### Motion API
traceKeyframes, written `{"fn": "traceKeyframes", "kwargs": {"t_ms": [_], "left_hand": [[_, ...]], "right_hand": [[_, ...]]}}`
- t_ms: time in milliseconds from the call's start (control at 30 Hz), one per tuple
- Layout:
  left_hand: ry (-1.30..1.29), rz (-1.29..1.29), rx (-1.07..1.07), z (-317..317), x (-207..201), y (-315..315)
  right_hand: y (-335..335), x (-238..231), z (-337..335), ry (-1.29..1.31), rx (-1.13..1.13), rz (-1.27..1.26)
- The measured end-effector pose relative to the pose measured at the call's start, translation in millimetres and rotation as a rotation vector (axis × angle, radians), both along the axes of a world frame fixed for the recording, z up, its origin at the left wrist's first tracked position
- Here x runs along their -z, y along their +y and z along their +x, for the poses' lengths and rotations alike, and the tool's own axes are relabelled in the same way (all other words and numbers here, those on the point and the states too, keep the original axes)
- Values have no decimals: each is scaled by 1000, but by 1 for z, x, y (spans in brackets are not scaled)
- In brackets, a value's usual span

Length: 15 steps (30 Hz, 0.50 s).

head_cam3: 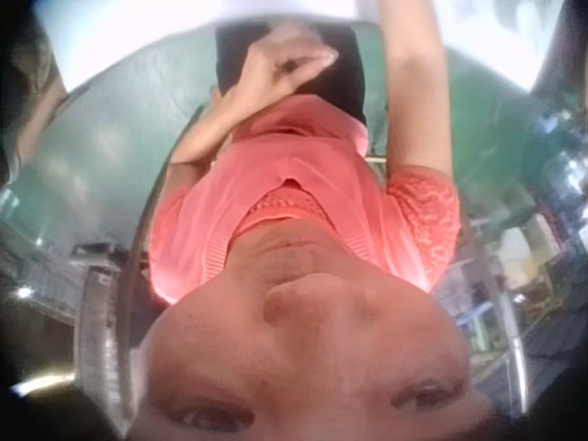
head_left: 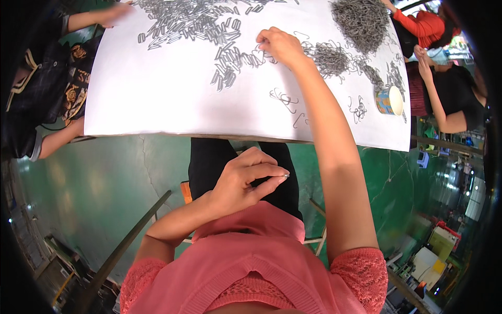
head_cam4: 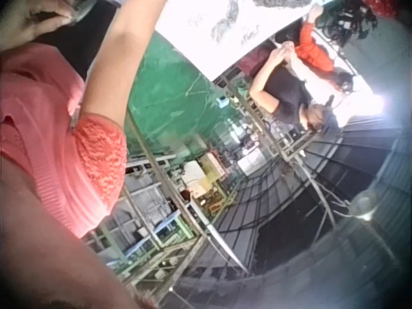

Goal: The person sits at a table and links individual metal paperclips together by hand to form a long chain. They repeatedly pick up loose clips from a pile on the table, interlock them with the growing chain, and occasionally hang the completed chain on a nearby metal rack.

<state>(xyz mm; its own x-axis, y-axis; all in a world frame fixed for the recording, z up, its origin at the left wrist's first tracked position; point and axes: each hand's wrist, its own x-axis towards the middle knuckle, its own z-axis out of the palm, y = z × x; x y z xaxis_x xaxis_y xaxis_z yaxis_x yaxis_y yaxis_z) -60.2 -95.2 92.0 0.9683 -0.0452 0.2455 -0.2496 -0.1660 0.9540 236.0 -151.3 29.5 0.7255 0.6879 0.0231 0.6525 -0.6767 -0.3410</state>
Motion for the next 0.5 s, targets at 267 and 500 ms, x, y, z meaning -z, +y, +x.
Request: {"fn": "traceKeyframes", "kwargs": {"t_ms": [267, 500], "left_hand": [[10, 43, 15, 1, -3, -6], [-6, 17, 24, 3, 8, -3]], "right_hand": [[-2, 5, -19, -258, 260, -93], [-161, 16, -64, -289, 849, 243]]}}
